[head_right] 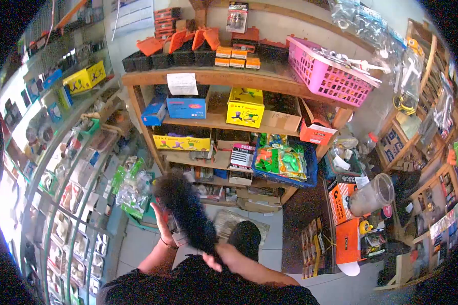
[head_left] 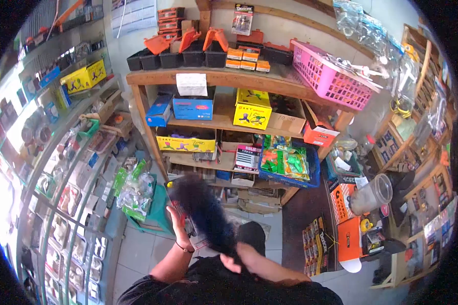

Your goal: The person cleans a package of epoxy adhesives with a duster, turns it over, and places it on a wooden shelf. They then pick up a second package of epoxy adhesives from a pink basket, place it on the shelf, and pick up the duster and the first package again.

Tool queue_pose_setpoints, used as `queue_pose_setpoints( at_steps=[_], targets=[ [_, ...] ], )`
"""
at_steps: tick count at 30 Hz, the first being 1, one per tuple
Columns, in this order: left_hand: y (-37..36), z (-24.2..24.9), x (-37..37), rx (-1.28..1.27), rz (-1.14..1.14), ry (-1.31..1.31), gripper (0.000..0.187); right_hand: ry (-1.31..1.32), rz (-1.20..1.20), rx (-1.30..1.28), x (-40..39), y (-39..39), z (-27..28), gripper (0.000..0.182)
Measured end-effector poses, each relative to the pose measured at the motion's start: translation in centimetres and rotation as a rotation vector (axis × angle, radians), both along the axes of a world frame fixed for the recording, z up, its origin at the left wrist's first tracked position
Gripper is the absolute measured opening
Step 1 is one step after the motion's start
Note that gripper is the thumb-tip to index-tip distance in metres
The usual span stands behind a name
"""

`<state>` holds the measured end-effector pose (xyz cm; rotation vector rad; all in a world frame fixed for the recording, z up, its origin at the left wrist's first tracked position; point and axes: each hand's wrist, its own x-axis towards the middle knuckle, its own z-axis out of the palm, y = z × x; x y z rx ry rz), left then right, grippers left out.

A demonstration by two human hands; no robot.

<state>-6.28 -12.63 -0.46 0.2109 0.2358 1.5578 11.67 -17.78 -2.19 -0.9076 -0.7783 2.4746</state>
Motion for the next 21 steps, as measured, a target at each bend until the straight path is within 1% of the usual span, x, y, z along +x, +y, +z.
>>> queue_pose_setpoints(
  at_steps=[1,2,4,6,7,8,9,10,11,12,13,14,15,16,18,19,20,21],
  targets=[
    [-0.6,0.9,0.2,0.240,-0.241,0.042,0.075,0.026,0.108,0.103,-0.4,-0.8,-0.7,0.034],
    [-0.9,1.2,0.5,0.028,-0.165,0.233,0.075,-0.117,0.106,0.103,-1.6,-1.7,1.3,0.037],
    [-1.5,3.1,1.3,0.058,-0.084,0.515,0.075,-0.070,0.038,0.127,-1.5,-1.7,2.4,0.041],
    [-0.7,1.1,0.5,-0.035,-0.023,0.019,0.075,0.321,-0.003,-0.046,0.2,-0.3,-0.8,0.041],
    [-0.8,0.4,-0.1,0.130,-0.140,0.018,0.075,0.550,0.062,0.067,0.3,0.7,-1.0,0.045],
    [-0.5,-0.1,0.1,0.009,-0.041,0.114,0.080,0.557,0.047,0.074,0.3,0.1,-1.0,0.045],
    [-0.6,-0.5,0.4,0.081,-0.101,0.122,0.081,0.299,0.059,0.049,0.0,-0.6,-0.6,0.043],
    [-1.0,1.0,1.3,0.152,-0.158,0.129,0.082,0.041,0.071,0.020,-0.4,-1.3,0.5,0.041],
    [-1.2,0.6,1.3,0.104,-0.154,0.181,0.080,-0.027,0.086,0.040,-0.5,-1.8,1.9,0.038],
    [-1.4,0.2,1.3,0.055,-0.152,0.233,0.078,-0.029,0.084,0.039,-0.2,-1.4,2.0,0.038],
    [-1.1,0.1,1.5,0.063,-0.141,0.318,0.078,-0.034,0.061,0.022,0.3,-1.0,1.9,0.038],
    [-0.7,1.2,2.2,0.069,-0.126,0.399,0.077,-0.044,0.043,0.006,1.0,-0.7,1.5,0.038],
    [-1.1,2.6,3.3,0.201,-0.231,0.082,0.073,0.157,-0.085,-0.068,2.7,-0.2,0.2,0.035],
    [-1.2,3.4,4.6,0.095,-0.117,0.081,0.070,0.320,-0.115,-0.201,4.2,0.9,-1.4,0.033],
    [0.2,-3.0,3.3,0.233,-0.206,-0.091,0.071,0.303,-0.117,-0.066,6.7,1.9,-2.7,0.029],
    [-0.3,-0.2,6.1,0.050,-0.113,0.022,0.071,0.114,-0.264,-0.037,7.1,0.5,-0.2,0.025],
    [-1.0,3.7,9.2,0.017,-0.091,0.055,0.070,0.186,-0.181,-0.076,8.2,0.0,-0.8,0.024],
    [-0.9,3.3,10.4,0.044,-0.190,0.078,0.070,0.164,-0.113,0.056,9.3,-0.2,-0.2,0.025]
  ],
)
